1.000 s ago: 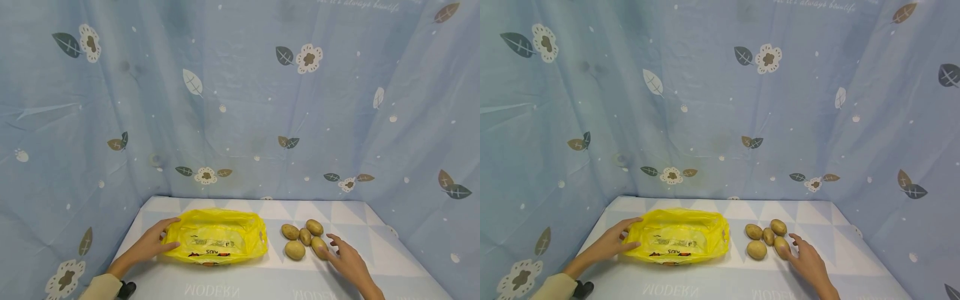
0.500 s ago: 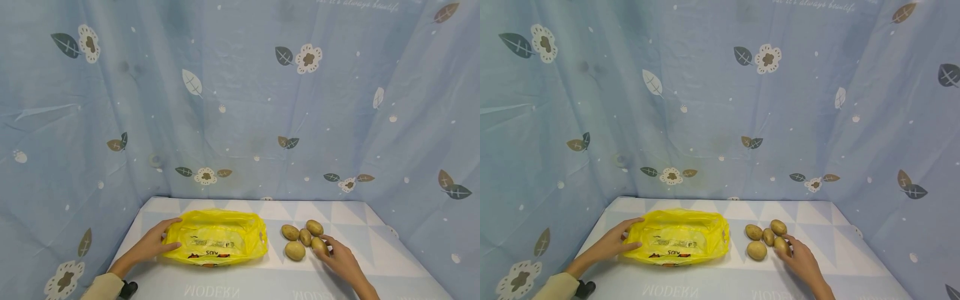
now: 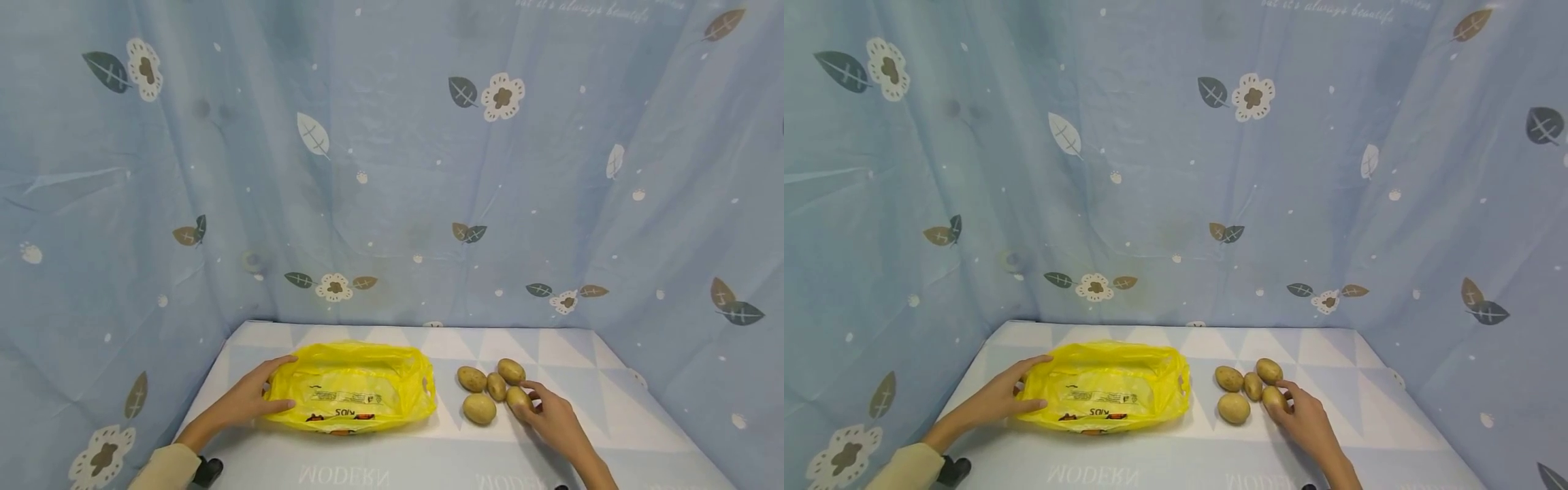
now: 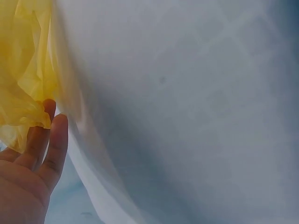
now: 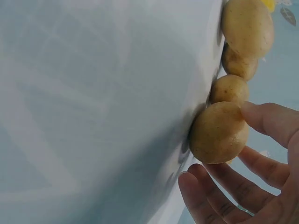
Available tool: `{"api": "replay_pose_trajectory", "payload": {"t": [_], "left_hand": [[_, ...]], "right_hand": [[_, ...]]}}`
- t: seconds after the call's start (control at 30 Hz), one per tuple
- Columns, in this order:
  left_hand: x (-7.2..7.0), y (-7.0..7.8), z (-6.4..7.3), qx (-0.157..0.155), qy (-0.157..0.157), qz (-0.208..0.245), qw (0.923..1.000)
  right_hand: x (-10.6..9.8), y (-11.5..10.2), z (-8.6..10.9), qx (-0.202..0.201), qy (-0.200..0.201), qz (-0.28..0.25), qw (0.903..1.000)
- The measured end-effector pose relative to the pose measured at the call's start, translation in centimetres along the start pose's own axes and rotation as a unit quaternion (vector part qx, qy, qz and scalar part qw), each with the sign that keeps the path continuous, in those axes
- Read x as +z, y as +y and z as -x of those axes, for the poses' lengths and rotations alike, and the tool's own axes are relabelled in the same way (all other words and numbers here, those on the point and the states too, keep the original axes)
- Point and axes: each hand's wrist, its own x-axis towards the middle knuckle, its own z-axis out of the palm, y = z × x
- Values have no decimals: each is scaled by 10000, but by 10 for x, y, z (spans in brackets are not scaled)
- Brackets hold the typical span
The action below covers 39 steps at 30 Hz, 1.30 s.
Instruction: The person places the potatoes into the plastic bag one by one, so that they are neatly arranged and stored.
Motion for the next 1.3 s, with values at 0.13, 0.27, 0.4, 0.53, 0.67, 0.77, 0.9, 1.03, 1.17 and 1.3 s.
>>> {"api": "replay_pose_trajectory", "payload": {"t": [0.13,0.27,0.4,0.53,0.67,0.77,0.9,1.03,1.17,1.3], "left_hand": [[0,0,0,-34,-22,76,10000],[1,1,0,-100,-59,118,9999],[1,2,0,-120,-55,116,9998],[1,1,-1,-101,-27,77,9999],[0,1,-1,-100,-17,79,9999],[-1,1,0,-111,-13,96,9999],[-1,1,0,-88,16,76,9999],[0,1,0,-79,32,98,9999],[1,-1,0,-112,8,143,9998],[2,-3,-1,-110,2,117,9999]], "right_hand": [[0,-1,-2,-61,8,20,10000],[1,0,-3,-63,37,46,10000],[1,1,-5,33,-44,-22,10000],[3,0,-7,169,-123,-65,9998],[4,-1,-10,289,-151,-32,9995],[6,-2,-13,421,-212,57,9989],[7,-3,-16,607,-288,218,9975],[8,-5,-16,652,-277,263,9971],[7,-4,-14,580,-141,245,9979],[5,-1,-10,456,63,164,9988]]}}
